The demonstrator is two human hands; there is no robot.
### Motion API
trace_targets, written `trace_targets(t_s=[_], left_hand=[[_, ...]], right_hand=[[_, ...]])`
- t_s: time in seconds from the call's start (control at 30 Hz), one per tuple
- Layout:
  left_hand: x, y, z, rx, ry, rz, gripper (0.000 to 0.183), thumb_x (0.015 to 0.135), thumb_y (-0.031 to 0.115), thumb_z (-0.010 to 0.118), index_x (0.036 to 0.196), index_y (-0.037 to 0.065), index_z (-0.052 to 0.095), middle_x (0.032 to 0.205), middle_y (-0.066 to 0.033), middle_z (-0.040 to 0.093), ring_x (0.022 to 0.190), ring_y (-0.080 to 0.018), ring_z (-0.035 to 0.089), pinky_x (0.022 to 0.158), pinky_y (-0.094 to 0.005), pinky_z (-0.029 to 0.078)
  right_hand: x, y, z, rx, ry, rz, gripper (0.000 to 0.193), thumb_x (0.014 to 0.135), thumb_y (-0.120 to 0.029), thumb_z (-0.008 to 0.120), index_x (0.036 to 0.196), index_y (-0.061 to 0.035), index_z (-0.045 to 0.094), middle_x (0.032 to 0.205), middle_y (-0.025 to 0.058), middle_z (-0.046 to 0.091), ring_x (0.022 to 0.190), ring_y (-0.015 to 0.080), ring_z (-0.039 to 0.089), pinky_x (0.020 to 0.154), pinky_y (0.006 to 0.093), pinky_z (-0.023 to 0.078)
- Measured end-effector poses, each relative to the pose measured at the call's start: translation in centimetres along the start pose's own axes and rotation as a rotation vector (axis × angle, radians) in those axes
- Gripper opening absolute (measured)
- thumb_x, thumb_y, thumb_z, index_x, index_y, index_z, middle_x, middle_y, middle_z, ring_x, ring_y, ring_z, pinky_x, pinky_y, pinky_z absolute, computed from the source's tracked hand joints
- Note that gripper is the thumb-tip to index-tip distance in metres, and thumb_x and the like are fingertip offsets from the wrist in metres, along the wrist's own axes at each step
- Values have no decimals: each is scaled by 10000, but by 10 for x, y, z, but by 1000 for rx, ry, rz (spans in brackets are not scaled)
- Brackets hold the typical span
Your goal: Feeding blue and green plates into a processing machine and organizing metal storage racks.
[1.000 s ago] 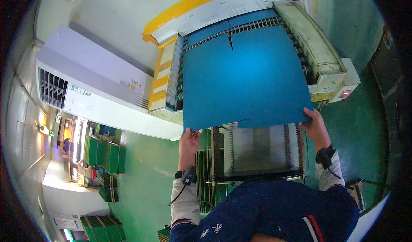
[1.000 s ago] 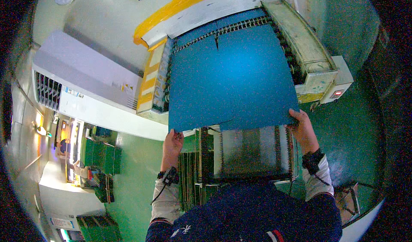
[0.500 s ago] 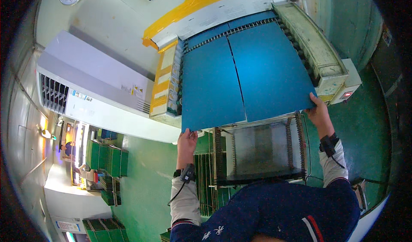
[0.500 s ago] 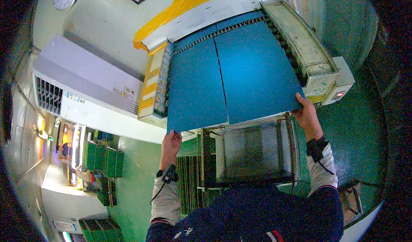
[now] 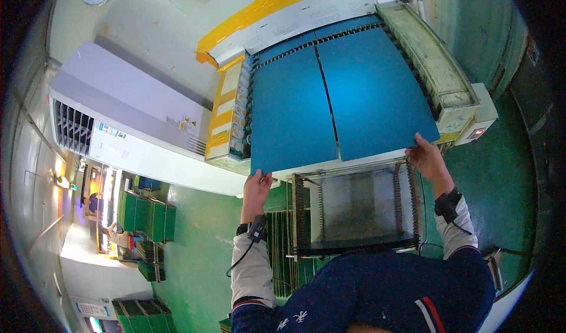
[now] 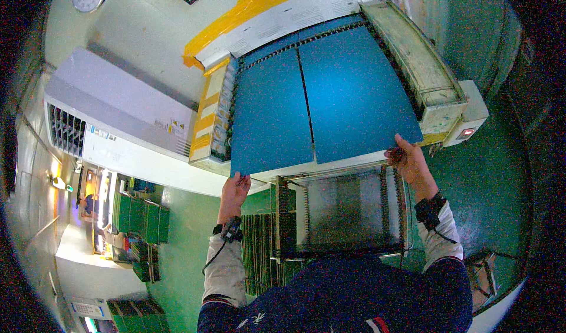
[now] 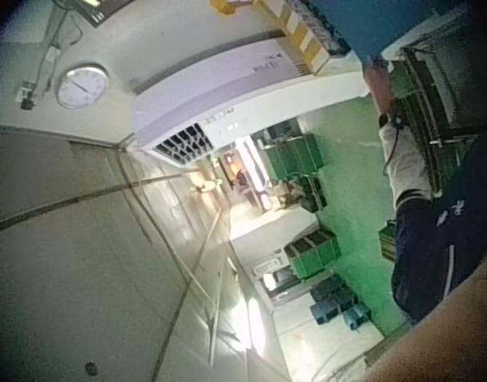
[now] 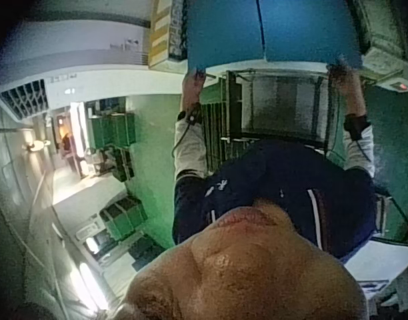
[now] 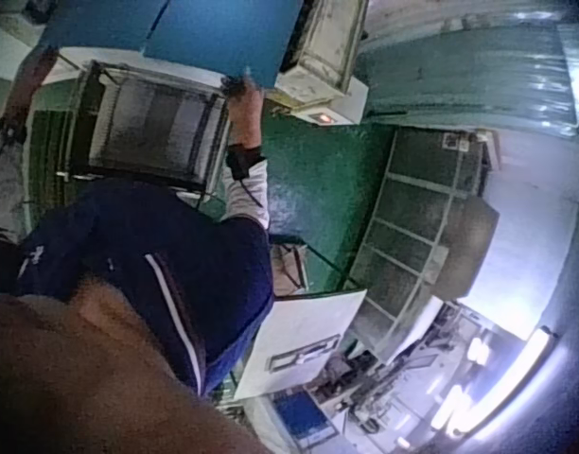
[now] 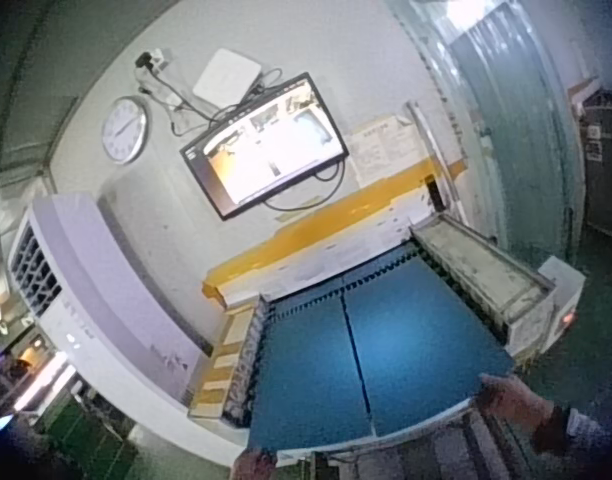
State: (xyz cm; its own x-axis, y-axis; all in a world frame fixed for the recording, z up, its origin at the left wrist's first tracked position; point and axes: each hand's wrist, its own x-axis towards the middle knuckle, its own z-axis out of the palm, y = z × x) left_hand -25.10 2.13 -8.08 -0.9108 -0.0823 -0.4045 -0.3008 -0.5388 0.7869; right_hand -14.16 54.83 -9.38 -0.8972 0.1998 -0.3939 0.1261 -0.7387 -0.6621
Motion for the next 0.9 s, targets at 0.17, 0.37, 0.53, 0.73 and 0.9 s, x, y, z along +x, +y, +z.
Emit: trace_targets(t_s=[0.17, 0.37, 0.53, 0.73, 0.9], left_hand=[[10, 2, -9, 82, 11, 9, 157, 955, 149, 531, 994, -3, 536, 898, -129, 612, 816, -247, 610, 729, -371, 537], [17, 2, -9, 100, -6, -18, 160, 925, 144, 592, 964, 17, 502, 880, -118, 594, 844, -273, 618, 742, -389, 534], [12, 2, -2, 78, -3, -13, 175, 924, 170, 600, 955, 20, 515, 913, -111, 595, 867, -277, 614, 767, -389, 529], [6, -5, -14, 34, -29, -24, 158, 922, 187, 598, 934, 33, 564, 884, -92, 608, 869, -262, 609, 796, -367, 533], [-18, -32, -37, 141, -61, 1, 169, 932, 203, 579, 963, 37, 569, 895, -87, 616, 859, -232, 614, 760, -355, 530]], right_hand=[[1, 6, 16, -9, 29, -8, 223, 876, -250, 668, 828, -52, 578, 742, 123, 650, 629, 244, 653, 508, 341, 493], [8, 2, 16, -78, -16, 1, 241, 887, -273, 653, 849, -50, 570, 817, 166, 677, 653, 223, 653, 520, 323, 488], [8, -2, 22, -102, -10, -1, 264, 898, -303, 641, 899, -52, 558, 827, 155, 680, 643, 198, 639, 522, 309, 481], [16, 0, 25, -127, 31, -3, 319, 896, -379, 632, 910, -69, 559, 820, 106, 679, 623, 170, 624, 524, 302, 475], [17, 1, 24, -127, 42, 29, 356, 879, -458, 629, 881, -106, 577, 836, 79, 674, 671, 155, 602, 590, 294, 460]])
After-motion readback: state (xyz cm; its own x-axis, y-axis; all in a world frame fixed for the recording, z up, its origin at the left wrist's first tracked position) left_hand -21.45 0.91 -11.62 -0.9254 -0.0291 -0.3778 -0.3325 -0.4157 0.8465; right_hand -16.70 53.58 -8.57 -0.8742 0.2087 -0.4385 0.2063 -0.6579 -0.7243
